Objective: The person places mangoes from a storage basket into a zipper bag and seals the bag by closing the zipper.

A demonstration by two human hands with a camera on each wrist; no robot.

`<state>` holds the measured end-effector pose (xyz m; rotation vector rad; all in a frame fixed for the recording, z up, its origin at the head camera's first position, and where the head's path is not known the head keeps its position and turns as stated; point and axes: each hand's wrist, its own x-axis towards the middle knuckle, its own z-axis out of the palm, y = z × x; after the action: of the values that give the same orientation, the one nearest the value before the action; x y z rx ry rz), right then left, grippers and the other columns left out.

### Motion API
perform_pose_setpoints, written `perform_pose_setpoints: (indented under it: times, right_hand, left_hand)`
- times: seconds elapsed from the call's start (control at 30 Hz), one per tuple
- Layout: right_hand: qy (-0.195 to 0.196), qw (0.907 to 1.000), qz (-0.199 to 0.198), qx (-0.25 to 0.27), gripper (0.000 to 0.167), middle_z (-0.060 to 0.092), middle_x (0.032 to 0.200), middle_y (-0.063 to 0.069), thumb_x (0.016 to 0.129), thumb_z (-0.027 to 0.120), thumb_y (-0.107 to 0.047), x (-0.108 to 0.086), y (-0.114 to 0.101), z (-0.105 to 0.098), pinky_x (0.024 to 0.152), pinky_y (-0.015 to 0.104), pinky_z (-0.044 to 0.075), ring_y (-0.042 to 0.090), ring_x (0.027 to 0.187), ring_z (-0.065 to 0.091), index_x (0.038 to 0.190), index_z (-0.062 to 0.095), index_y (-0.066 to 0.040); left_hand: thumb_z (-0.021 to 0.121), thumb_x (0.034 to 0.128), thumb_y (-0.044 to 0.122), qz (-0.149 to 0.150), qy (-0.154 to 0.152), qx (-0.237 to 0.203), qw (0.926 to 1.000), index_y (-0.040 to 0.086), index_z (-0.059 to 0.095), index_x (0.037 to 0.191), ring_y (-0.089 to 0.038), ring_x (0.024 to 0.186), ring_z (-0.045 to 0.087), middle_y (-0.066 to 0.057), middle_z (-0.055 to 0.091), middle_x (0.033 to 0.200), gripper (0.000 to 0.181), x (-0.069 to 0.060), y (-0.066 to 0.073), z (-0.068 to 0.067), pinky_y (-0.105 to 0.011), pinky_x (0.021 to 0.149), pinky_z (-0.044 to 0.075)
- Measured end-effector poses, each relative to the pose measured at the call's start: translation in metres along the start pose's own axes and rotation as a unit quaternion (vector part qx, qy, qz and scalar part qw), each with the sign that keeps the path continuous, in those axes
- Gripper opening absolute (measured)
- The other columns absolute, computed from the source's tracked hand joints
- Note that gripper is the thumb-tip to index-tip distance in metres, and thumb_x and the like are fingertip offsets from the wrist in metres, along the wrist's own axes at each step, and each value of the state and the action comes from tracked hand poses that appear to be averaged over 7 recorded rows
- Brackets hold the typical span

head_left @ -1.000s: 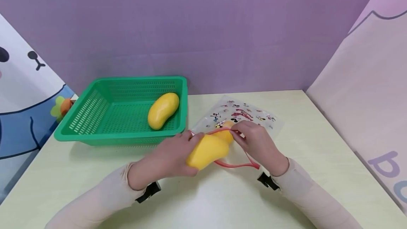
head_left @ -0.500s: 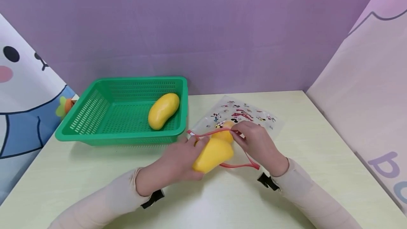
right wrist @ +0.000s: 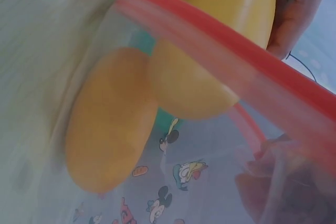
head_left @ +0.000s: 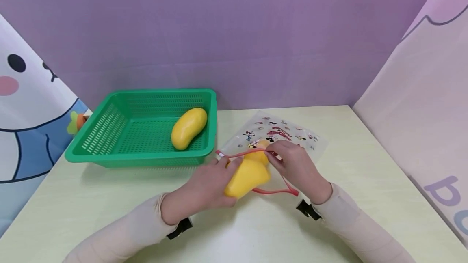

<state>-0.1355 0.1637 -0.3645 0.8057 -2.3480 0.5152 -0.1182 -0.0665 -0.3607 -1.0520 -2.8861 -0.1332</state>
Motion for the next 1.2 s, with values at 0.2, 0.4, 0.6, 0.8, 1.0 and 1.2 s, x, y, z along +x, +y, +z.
perform_pose_setpoints:
  times: [0.2,0.4,0.6,0.8,1.0,1.2]
  right_hand:
    - [-0.003,1.0,0.001,-0.002,0.014,0.067,0.08,0.003,0.075,0.078,-0.006,-0.001,0.0,0.001,0.056,0.02,0.05,0.01,0.062,0.052,0.085,0.068,-0.006]
    - [-0.002,1.0,0.001,0.001,0.014,0.067,0.08,0.003,0.076,0.078,-0.006,0.0,-0.001,0.0,0.055,0.02,0.049,0.009,0.061,0.051,0.086,0.068,-0.006]
    - [0.004,1.0,-0.005,0.003,0.013,0.067,0.08,0.003,0.076,0.077,-0.006,0.0,-0.001,0.0,0.055,0.021,0.049,0.011,0.061,0.052,0.085,0.068,-0.006]
    - [0.003,1.0,-0.005,0.003,0.013,0.067,0.08,0.003,0.076,0.077,-0.006,0.0,-0.001,0.001,0.056,0.021,0.05,0.01,0.062,0.052,0.085,0.068,-0.006]
    - [0.002,1.0,-0.004,0.007,0.012,0.067,0.08,0.003,0.076,0.077,-0.006,-0.001,-0.001,0.002,0.056,0.02,0.05,0.01,0.063,0.052,0.085,0.068,-0.006]
    - [0.002,1.0,-0.005,0.005,0.012,0.067,0.08,0.002,0.076,0.077,-0.006,-0.001,0.0,0.002,0.057,0.021,0.05,0.01,0.063,0.053,0.085,0.068,-0.006]
  left_hand:
    - [0.076,0.0688,0.044,0.008,0.015,0.009,0.9998,0.009,0.042,0.133,-0.022,0.078,0.05,-0.011,0.056,0.106,0.081,0.0,-0.001,0.003,-0.031,0.056,0.043]
    - [0.076,0.0697,0.045,0.0,0.002,0.006,1.0,0.011,0.041,0.135,-0.023,0.082,0.05,-0.011,0.055,0.107,0.082,0.003,-0.002,0.005,-0.033,0.059,0.044]
    - [0.076,0.0693,0.047,0.0,0.0,0.016,0.9999,0.01,0.04,0.137,-0.023,0.082,0.051,-0.012,0.056,0.108,0.085,0.004,-0.002,0.008,-0.034,0.06,0.045]
    - [0.076,0.0688,0.048,0.007,0.009,0.03,0.9995,0.009,0.041,0.137,-0.025,0.081,0.053,-0.014,0.058,0.108,0.086,0.006,0.0,0.011,-0.034,0.059,0.045]
    - [0.076,0.0693,0.049,0.005,0.001,0.036,0.9993,0.01,0.041,0.139,-0.025,0.085,0.054,-0.015,0.058,0.111,0.087,0.008,0.001,0.014,-0.033,0.059,0.046]
    - [0.075,0.0696,0.049,0.003,0.0,0.035,0.9994,0.01,0.041,0.139,-0.025,0.086,0.054,-0.015,0.058,0.112,0.086,0.009,0.002,0.015,-0.033,0.058,0.046]
